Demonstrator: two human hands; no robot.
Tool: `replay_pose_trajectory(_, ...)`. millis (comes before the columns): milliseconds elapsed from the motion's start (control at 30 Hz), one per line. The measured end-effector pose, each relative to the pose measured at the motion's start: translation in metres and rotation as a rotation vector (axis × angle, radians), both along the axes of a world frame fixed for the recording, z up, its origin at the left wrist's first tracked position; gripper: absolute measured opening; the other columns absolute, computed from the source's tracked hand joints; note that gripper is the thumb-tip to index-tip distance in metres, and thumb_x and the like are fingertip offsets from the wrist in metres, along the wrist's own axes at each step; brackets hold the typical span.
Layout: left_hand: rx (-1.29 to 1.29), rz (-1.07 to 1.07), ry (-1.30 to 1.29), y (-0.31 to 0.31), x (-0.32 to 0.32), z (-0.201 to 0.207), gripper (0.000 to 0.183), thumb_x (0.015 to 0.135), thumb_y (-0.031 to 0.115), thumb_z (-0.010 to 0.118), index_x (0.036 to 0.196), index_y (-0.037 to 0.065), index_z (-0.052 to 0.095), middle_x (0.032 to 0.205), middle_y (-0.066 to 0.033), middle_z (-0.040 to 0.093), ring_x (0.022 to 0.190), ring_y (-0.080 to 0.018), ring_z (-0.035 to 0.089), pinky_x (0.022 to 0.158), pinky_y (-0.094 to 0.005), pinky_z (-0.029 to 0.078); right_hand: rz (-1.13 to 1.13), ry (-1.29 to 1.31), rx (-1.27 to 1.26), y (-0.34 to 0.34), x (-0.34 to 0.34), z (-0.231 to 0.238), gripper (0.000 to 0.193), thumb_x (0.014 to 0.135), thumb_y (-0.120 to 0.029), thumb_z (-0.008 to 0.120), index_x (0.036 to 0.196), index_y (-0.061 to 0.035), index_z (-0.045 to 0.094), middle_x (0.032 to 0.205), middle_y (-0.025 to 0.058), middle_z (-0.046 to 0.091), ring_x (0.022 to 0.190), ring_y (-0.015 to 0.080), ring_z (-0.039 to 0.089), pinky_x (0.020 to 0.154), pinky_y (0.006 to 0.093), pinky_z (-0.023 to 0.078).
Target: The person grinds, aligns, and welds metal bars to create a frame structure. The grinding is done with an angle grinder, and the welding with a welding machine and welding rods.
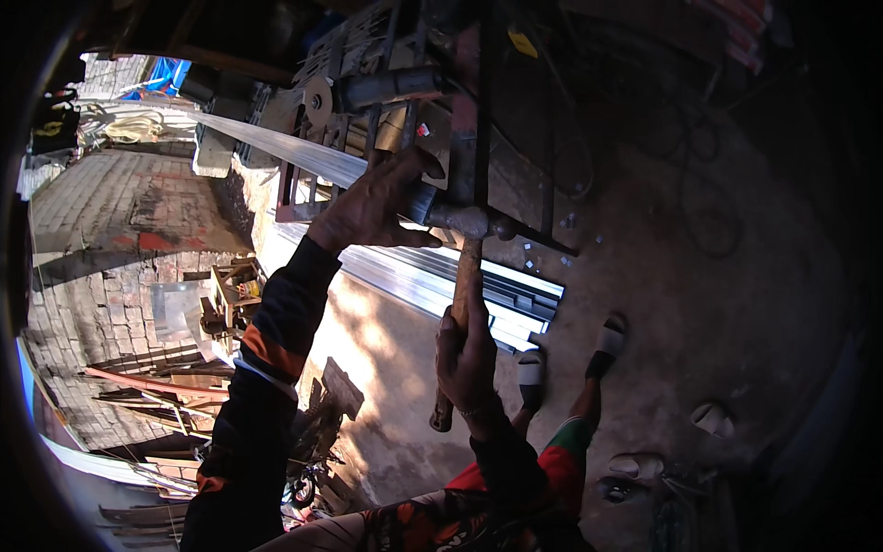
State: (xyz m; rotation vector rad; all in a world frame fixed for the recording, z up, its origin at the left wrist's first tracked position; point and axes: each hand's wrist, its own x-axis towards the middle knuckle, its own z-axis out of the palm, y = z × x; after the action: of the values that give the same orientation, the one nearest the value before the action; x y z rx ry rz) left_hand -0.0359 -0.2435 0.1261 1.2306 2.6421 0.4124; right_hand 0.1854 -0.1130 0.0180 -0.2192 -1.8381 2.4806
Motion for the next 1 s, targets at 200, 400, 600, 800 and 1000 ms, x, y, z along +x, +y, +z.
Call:
replay_pose_trajectory(200, 0.029, 0.044, 0.126, -0.011, 0.007, -0.009, 0.087, 0.07, 0.044, 0.088, 0.133, 0.0, 0.047, 0.131, -0.0229, 0.052, 0.125, -0.0456, 0.052, 0.108, -0.0566, 0.037, 0.074, -0.1, -0.162, 0.01, -0.002, 0.015, 0.062, 0.106, -0.014, 0.046, 0.162, -0.0092, 0.02, 0.076, 0.004, 0.058, 0.057, 0.0089, 0.056, 0.05, 0.0261, 0.048)
replay_pose_trajectory(400, -0.054, 0.169, 0.387, -0.012, 0.025, -0.019, 0.082, 0.074, 0.049, 0.082, 0.131, -0.001, 0.049, 0.13, -0.0236, 0.051, 0.125, -0.0487, 0.047, 0.11, -0.0581, 0.033, 0.119, -0.114, -0.221, 0.017, -0.003, 0.015, 0.064, 0.106, -0.009, 0.046, 0.162, -0.0149, 0.016, 0.09, 0.0031, 0.055, 0.061, 0.0052, 0.049, 0.047, 0.021, 0.047)
replay_pose_trajectory(600, 0.238, 0.35, 0.269, 0.0, 0.049, -0.031, 0.067, 0.062, 0.025, 0.081, 0.122, 0.011, 0.055, 0.126, -0.0111, 0.056, 0.122, -0.0333, 0.049, 0.108, -0.0507, 0.028, 0.131, -0.122, -0.212, 0.025, -0.003, 0.015, 0.063, 0.104, -0.006, 0.046, 0.161, -0.0128, 0.019, 0.094, 0.0047, 0.055, 0.06, 0.0053, 0.049, 0.046, 0.0213, 0.046)
replay_pose_trajectory(800, 0.294, 0.388, 0.283, 0.006, 0.048, -0.033, 0.062, 0.062, 0.027, 0.072, 0.119, 0.01, 0.054, 0.118, -0.0115, 0.057, 0.121, -0.0329, 0.051, 0.111, -0.05, 0.024, 0.191, -0.167, -0.233, 0.043, -0.008, 0.024, 0.061, 0.105, -0.007, 0.045, 0.16, -0.0138, 0.02, 0.095, 0.0052, 0.055, 0.061, 0.005, 0.05, 0.046, 0.0211, 0.046)
replay_pose_trajectory(1000, 0.29, 0.455, 0.283, 0.009, 0.049, -0.035, 0.062, 0.061, 0.028, 0.07, 0.118, 0.01, 0.055, 0.116, -0.0122, 0.057, 0.117, -0.0332, 0.053, 0.113, -0.0499, 0.022, 0.24, -0.12, -0.213, 0.052, -0.013, 0.019, 0.062, 0.105, -0.007, 0.045, 0.161, -0.0151, 0.019, 0.096, 0.0053, 0.055, 0.061, 0.0044, 0.05, 0.047, 0.0201, 0.045)
